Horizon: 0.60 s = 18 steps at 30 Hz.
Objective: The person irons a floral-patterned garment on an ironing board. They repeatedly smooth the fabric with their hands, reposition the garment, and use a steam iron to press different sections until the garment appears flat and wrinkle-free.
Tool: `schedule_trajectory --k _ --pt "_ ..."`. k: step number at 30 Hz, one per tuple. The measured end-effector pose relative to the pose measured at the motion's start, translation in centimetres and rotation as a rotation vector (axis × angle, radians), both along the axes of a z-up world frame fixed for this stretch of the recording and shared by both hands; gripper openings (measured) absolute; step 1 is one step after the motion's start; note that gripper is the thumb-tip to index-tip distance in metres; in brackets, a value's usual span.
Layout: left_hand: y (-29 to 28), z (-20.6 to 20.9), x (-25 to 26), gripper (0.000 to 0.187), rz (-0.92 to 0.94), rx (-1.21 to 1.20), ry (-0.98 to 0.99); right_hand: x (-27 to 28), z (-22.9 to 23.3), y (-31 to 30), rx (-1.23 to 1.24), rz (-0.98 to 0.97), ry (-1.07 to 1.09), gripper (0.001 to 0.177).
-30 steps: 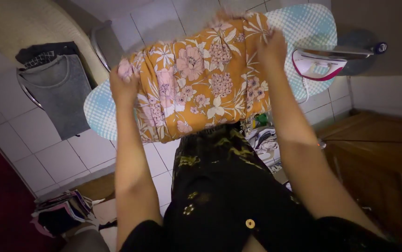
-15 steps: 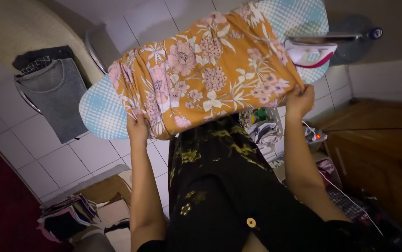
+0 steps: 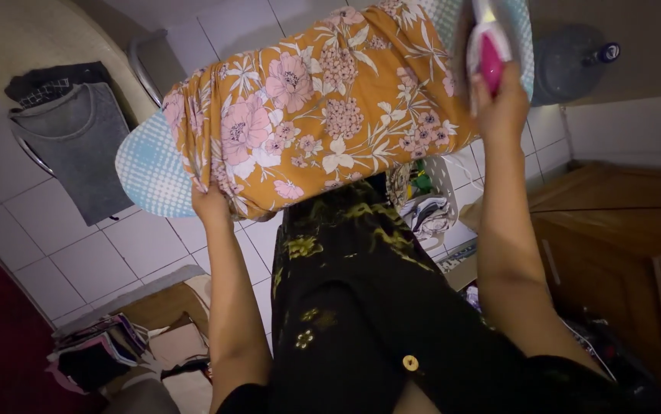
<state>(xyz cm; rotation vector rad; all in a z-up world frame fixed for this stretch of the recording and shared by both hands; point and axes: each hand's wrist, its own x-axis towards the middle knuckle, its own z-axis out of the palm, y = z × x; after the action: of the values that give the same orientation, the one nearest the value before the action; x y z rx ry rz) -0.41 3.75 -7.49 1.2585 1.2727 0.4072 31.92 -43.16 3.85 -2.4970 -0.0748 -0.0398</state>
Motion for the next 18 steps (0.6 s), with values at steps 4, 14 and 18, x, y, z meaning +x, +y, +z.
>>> schedule_trajectory --k 4,14,18 --pt "-0.1 -0.7 -0.1 0.036 -0.182 0.176 0.094 -4.5 3.4 6.0 -0.277 0.226 0.156 0.039" --pt "-0.2 2.9 0.5 0.039 -0.190 0.014 0.071 3.8 -3.0 9.3 -0.408 0.105 0.106 0.049" --pt "-0.7 3.8 1.4 0.041 -0.120 -0.132 0.024 8.8 -3.6 8.7 -0.408 -0.063 0.044 0.051"
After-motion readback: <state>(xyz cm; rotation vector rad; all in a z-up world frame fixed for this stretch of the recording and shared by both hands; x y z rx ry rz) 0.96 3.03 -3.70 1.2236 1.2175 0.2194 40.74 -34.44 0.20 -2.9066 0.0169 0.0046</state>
